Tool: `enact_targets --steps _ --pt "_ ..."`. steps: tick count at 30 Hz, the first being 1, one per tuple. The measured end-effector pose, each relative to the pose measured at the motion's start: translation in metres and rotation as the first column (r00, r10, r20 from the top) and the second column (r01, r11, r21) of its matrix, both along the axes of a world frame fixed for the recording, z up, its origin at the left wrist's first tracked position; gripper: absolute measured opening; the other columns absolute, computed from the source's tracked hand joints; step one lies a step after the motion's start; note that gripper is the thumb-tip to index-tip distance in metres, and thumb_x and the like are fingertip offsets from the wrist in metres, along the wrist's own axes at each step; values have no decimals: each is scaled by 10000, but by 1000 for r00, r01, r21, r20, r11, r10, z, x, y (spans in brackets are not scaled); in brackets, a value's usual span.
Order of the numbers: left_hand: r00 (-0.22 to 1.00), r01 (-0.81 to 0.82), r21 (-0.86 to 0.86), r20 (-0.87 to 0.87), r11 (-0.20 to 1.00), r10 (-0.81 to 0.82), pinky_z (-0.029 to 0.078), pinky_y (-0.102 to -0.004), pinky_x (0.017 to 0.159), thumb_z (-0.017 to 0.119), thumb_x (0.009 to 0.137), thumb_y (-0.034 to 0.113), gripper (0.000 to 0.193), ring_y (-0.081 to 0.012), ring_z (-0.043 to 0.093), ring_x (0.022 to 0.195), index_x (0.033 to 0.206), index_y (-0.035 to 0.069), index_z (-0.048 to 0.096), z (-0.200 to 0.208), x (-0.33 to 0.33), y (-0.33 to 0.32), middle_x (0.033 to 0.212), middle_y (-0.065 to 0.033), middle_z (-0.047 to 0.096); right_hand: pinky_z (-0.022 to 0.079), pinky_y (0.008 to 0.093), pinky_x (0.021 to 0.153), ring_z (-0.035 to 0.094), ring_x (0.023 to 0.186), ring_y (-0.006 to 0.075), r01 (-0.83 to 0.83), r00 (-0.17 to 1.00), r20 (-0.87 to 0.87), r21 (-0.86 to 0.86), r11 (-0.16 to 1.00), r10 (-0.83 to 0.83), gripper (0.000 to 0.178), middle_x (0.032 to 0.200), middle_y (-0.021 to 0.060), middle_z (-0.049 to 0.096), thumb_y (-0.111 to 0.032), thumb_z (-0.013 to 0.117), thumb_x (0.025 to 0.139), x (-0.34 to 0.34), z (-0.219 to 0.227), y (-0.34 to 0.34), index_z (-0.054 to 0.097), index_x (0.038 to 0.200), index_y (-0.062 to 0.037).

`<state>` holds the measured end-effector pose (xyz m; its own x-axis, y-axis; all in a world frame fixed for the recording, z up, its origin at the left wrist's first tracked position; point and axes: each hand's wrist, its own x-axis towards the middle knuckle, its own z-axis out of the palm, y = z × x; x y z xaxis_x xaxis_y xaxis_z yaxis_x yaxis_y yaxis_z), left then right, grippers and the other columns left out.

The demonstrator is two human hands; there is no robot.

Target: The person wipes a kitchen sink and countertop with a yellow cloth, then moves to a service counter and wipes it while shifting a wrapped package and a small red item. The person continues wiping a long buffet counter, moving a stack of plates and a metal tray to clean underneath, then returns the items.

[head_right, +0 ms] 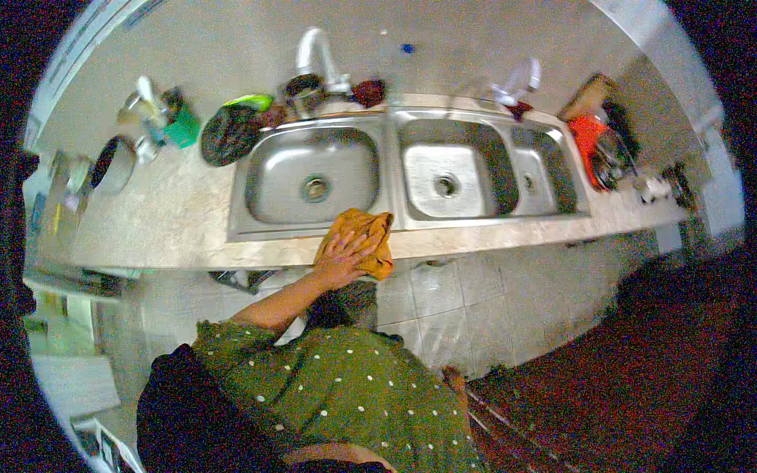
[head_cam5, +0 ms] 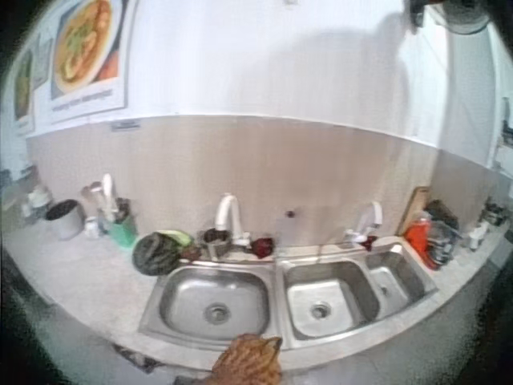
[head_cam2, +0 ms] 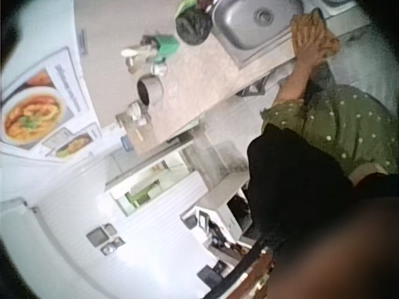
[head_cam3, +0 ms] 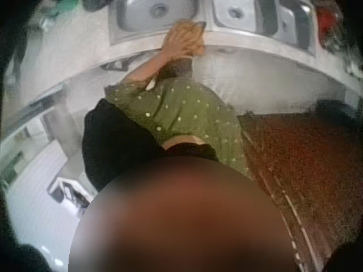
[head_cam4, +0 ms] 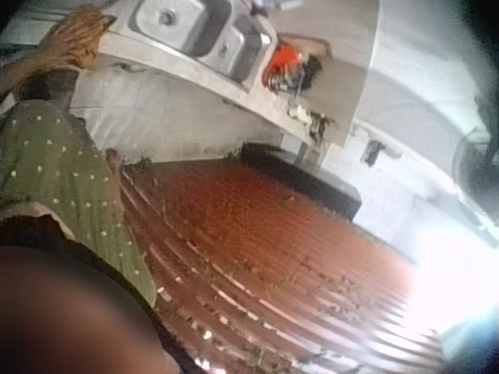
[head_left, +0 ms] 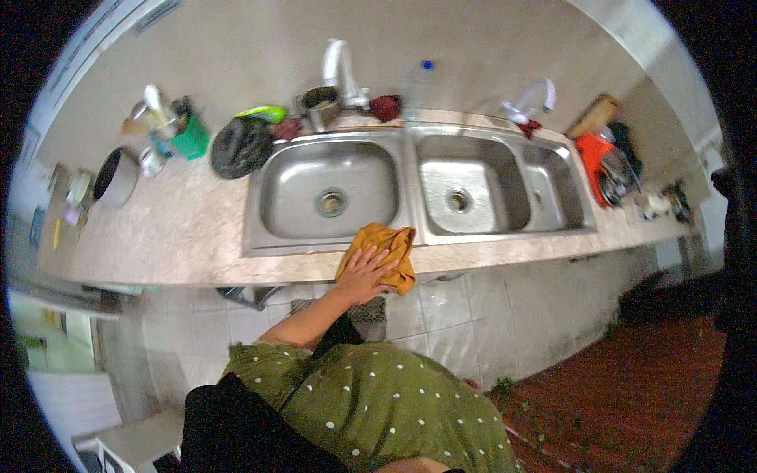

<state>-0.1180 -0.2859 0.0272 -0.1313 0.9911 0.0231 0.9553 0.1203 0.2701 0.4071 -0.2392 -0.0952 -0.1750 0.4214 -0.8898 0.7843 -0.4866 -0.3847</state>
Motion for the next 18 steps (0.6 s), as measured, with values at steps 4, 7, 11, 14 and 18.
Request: enact_targets --steps 4,7,11,14,18 --pt "966 -247 39 -76 968 249 148 -547 1169 629 855 488 763 -333 226 1452 1519 296 305 -25 -104 -120 1573 -79 280 470 385 699 578 945 220 171 960 -238 67 983 -150 629 1150 61 589 -524 609 895 -112 14 67 441 1393 -178" --pt "900 -361 35 -248 932 358 181 -545 1146 605 860 515 752 -344 250 1435 1513 262 328 -44 -189 -215 1555 -94 305 473 457 753 544 1066 294 540 812 -386 217 813 -437 905 1340 109 504 -576 642 858 -222 40 116 168 1533 -202" --pt "742 -624 30 -292 781 604 224 -558 1122 547 898 531 710 -377 276 1413 1512 244 335 -53 -264 -307 1562 -104 295 232 668 1054 326 1365 428 679 729 -179 313 664 -661 999 1552 171 297 -551 654 860 -342 78 180 29 1558 -206" --pt "567 -731 161 -396 663 722 232 -612 1097 545 893 557 766 -408 269 1412 1535 224 289 -51 -272 -321 1575 -125 269 116 725 1067 169 1434 478 622 771 -148 -37 782 -620 1006 1591 184 217 -556 676 841 -373 93 201 95 1557 -153" --pt "588 -756 115 -314 645 745 158 -680 1085 490 915 573 795 -450 190 1431 1554 181 224 -48 -239 -290 1598 -165 185 9 755 1057 82 1446 500 583 812 -17 -5 812 -583 1045 1605 204 140 -523 712 830 -385 85 206 111 1541 -48"
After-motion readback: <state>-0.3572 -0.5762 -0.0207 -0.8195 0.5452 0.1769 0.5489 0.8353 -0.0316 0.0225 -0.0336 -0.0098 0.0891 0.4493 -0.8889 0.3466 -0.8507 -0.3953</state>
